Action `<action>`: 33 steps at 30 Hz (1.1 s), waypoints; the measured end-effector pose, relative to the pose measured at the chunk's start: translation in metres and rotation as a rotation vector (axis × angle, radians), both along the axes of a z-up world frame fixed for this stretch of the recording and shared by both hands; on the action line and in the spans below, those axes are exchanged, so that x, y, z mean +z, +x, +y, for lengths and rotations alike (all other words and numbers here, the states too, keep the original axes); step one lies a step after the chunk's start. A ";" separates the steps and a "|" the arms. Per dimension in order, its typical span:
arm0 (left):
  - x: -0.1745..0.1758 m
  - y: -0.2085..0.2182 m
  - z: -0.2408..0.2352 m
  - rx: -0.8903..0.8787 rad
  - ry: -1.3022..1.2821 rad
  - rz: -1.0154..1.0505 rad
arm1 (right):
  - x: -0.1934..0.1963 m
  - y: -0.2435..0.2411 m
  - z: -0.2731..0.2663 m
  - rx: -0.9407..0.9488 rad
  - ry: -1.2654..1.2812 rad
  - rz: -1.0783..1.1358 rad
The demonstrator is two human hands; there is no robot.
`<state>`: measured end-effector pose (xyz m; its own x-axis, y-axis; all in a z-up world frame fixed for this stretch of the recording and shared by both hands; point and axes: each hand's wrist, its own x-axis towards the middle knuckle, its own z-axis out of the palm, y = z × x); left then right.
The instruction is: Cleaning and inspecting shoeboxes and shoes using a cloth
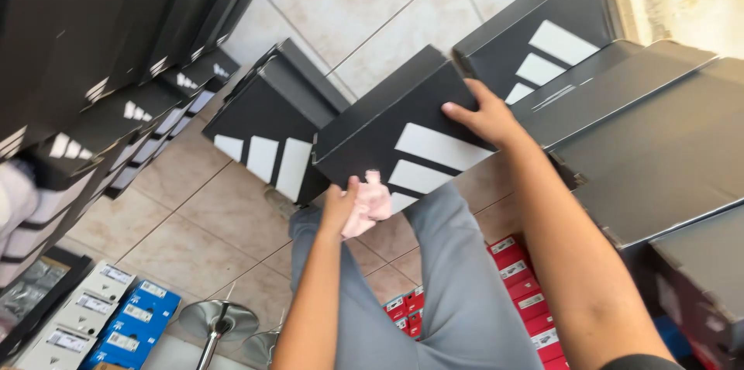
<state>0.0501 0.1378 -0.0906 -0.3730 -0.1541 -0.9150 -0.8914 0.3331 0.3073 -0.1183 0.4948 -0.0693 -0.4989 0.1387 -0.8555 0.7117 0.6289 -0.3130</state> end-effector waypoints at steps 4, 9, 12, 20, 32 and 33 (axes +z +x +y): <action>-0.035 -0.036 0.133 0.041 0.139 -0.050 | 0.017 -0.043 0.114 -0.058 0.053 0.045; -0.057 -0.126 0.257 0.049 0.262 -0.037 | -0.056 -0.057 0.247 -0.117 0.107 0.129; -0.091 -0.149 0.302 -0.011 0.276 -0.053 | -0.077 -0.070 0.286 -0.168 0.097 0.153; -0.141 -0.135 0.373 -0.153 0.244 -0.165 | -0.097 -0.102 0.317 0.060 0.368 0.299; -0.086 -0.166 0.340 -0.569 0.109 -0.167 | -0.117 -0.107 0.271 -0.104 0.713 0.084; -0.083 -0.159 0.326 -0.566 0.103 -0.161 | -0.126 -0.094 0.250 -0.104 0.709 0.092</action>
